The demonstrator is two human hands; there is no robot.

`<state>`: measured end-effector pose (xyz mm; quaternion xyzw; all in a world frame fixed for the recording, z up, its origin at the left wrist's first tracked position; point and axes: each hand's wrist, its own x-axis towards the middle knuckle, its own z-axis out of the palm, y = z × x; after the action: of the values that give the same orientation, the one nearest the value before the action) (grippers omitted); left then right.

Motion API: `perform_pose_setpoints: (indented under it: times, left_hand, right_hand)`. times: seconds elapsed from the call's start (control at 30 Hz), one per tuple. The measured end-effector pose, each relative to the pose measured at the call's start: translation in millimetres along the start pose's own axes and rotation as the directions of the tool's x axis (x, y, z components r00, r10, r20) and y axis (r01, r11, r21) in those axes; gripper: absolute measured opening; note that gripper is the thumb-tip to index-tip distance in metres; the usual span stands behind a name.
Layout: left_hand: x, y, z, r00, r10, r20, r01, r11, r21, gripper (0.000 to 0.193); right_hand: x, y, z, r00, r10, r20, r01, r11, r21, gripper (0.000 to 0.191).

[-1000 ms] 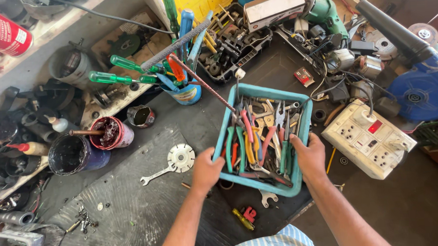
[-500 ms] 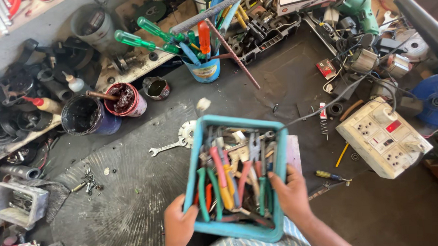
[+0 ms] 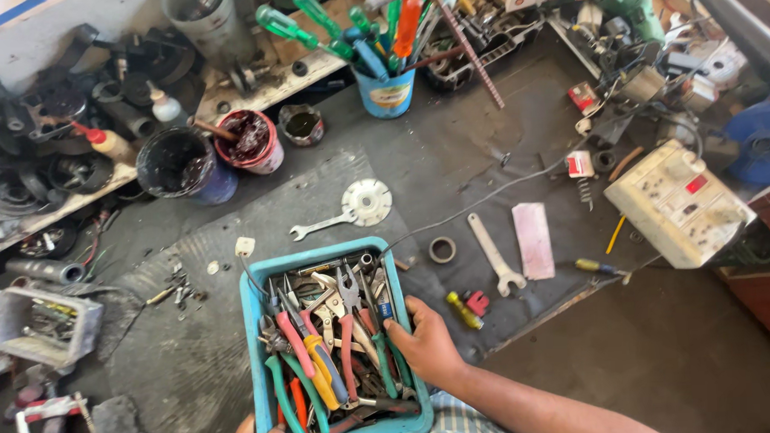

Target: The person gathers scattered hand tools, including wrenches, pliers and screwdrivers, from a cluttered workbench and places them into a blue plastic tray, then wipes the inside of the tray with a rag.

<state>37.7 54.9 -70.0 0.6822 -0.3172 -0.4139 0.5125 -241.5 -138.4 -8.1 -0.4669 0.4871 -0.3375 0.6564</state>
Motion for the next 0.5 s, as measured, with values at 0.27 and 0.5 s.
perform_pose_setpoints:
  times: [0.27, 0.5]
  left_hand:
    - [-18.4, 15.3, -85.8, 0.972, -0.036, -0.232, 0.104, 0.952, 0.289, 0.020]
    - [18.1, 48.2, -128.9, 0.994, 0.091, -0.061, -0.060, 0.918, 0.393, 0.010]
  right_hand:
    - [-33.5, 38.9, 94.4, 0.993, 0.112, -0.047, -0.116, 0.989, -0.090, 0.020]
    - [-45.6, 12.0, 129.6, 1.000, -0.003, -0.025, -0.008, 0.900, -0.435, 0.035]
